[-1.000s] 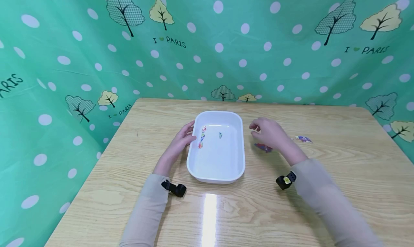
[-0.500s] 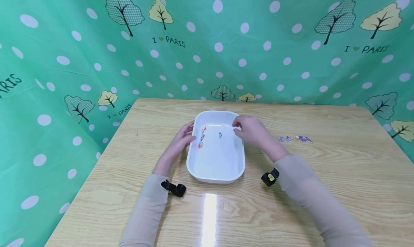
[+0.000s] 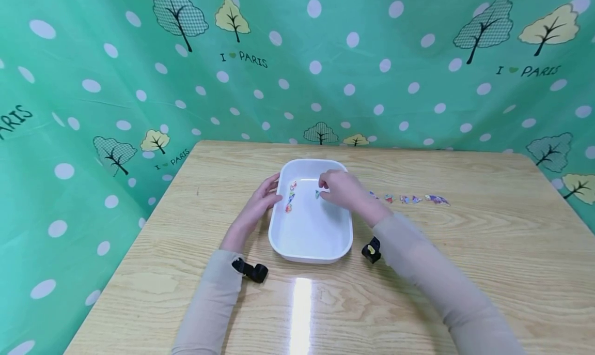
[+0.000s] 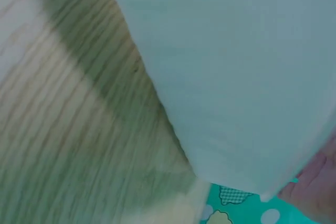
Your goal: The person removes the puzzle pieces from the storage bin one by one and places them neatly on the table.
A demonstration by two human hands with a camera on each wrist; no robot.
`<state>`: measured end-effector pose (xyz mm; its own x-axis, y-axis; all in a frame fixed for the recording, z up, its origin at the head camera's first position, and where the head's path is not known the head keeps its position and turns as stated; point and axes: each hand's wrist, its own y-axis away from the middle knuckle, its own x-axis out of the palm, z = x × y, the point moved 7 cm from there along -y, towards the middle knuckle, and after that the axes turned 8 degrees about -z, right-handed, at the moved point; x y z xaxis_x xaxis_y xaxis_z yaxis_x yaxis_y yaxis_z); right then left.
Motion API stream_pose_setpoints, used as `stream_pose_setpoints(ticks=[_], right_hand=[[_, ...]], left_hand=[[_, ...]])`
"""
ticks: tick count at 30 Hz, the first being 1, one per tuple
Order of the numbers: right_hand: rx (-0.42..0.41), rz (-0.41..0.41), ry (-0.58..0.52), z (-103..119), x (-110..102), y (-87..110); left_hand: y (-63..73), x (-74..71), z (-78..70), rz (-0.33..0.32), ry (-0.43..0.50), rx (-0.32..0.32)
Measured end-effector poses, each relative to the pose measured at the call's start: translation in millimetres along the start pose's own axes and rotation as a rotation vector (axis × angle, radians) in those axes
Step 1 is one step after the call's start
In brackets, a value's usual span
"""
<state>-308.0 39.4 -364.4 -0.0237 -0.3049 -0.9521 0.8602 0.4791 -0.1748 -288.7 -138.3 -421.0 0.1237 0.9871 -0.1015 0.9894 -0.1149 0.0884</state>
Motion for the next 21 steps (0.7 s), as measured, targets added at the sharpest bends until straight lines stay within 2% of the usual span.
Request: stream_pose_setpoints(ticks=[9,16,21], right_hand=[[0.022,0.097,0.094,-1.4,17.9,-10.3],[0.020,0.155,0.153,-1.5,23.9,-14.8],[0.022,0.190,0.168,-2.0,29.1,-17.7]], left_hand=[[-1.8,-0.6,0.6,0.007,0.016,-0.017],[-1.7,-0.5,0.3,-0.008,-0.006,0.021],[-1.0,-0.5,0.8,-0.012,-0.012,0.011]])
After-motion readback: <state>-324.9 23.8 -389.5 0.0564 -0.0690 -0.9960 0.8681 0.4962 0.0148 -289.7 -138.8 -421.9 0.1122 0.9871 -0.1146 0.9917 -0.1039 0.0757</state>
